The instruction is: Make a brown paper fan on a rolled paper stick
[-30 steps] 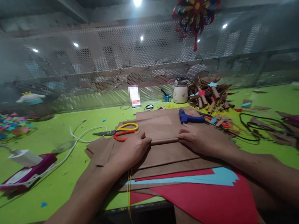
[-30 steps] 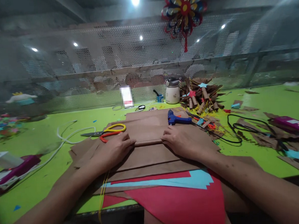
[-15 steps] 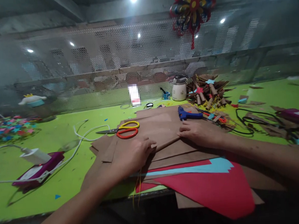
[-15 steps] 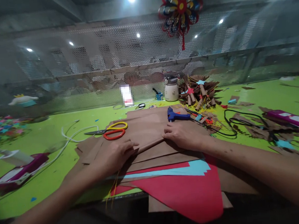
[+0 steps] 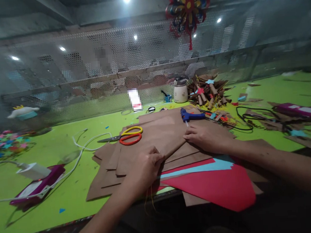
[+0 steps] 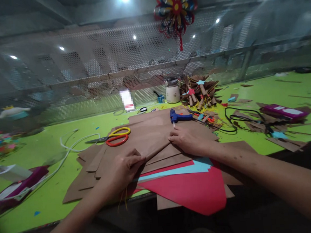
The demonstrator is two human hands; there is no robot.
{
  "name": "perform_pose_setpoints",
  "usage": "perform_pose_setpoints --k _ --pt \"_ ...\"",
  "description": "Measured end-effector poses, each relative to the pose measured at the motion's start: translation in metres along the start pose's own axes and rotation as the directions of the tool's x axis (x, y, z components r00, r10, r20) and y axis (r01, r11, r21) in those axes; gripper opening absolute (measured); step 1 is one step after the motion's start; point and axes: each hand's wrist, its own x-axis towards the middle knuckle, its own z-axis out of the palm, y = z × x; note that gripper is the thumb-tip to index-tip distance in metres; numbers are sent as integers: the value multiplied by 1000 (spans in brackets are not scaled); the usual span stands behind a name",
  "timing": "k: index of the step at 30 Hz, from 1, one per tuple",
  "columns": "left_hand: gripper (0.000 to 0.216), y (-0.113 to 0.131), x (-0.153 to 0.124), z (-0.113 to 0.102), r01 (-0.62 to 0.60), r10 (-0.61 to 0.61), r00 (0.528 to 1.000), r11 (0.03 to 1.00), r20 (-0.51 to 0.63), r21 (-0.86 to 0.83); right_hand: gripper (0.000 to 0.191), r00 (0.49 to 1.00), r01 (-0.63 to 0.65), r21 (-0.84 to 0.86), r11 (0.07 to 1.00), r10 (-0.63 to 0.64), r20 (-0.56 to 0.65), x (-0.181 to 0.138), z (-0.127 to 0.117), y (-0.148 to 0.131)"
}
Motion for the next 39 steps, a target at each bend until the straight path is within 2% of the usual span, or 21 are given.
perform_pose_setpoints --k 3,6,11,16,20,23,29,33,35,37,39 --pt "28 1 0 0 18 -18 999 1000 -33 3 23 997 -59 44 997 61 -42 2 5 -2" --pt "28 -1 1 0 35 -33 998 999 -50 36 23 998 -65 47 997 65 4 6 -1 -2" --pt "29 -8 5 -1 30 -28 999 993 -18 116 17 989 30 42 999 -36 144 25 -26 1" --pt "29 -4 7 -5 84 -95 994 976 45 199 21 916 111 270 956 -204 345 60 -35 -4" --pt "32 2 8 -8 92 -110 992 970 67 223 21 883 12 311 950 -156 443 80 -27 -5" --pt "30 5 7 -7 114 -126 991 968 42 225 23 860 -78 379 922 -130 493 83 -23 -1" --pt "24 15 3 -4 166 -166 986 975 -8 148 23 844 -4 478 879 -253 472 79 -16 7" --pt "14 13 2 1 263 -262 963 965 -61 17 21 889 -16 569 822 -249 384 72 -6 10" --pt "17 8 4 2 327 -331 940 943 -84 -65 15 916 -20 612 791 -231 329 68 -4 8" --pt "34 3 9 -3 361 -373 926 921 -65 -143 10 932 -27 627 779 -207 297 65 -4 5" --pt "39 1 16 -12 359 -357 933 917 42 -175 8 941 -27 630 776 -193 277 63 -5 1"
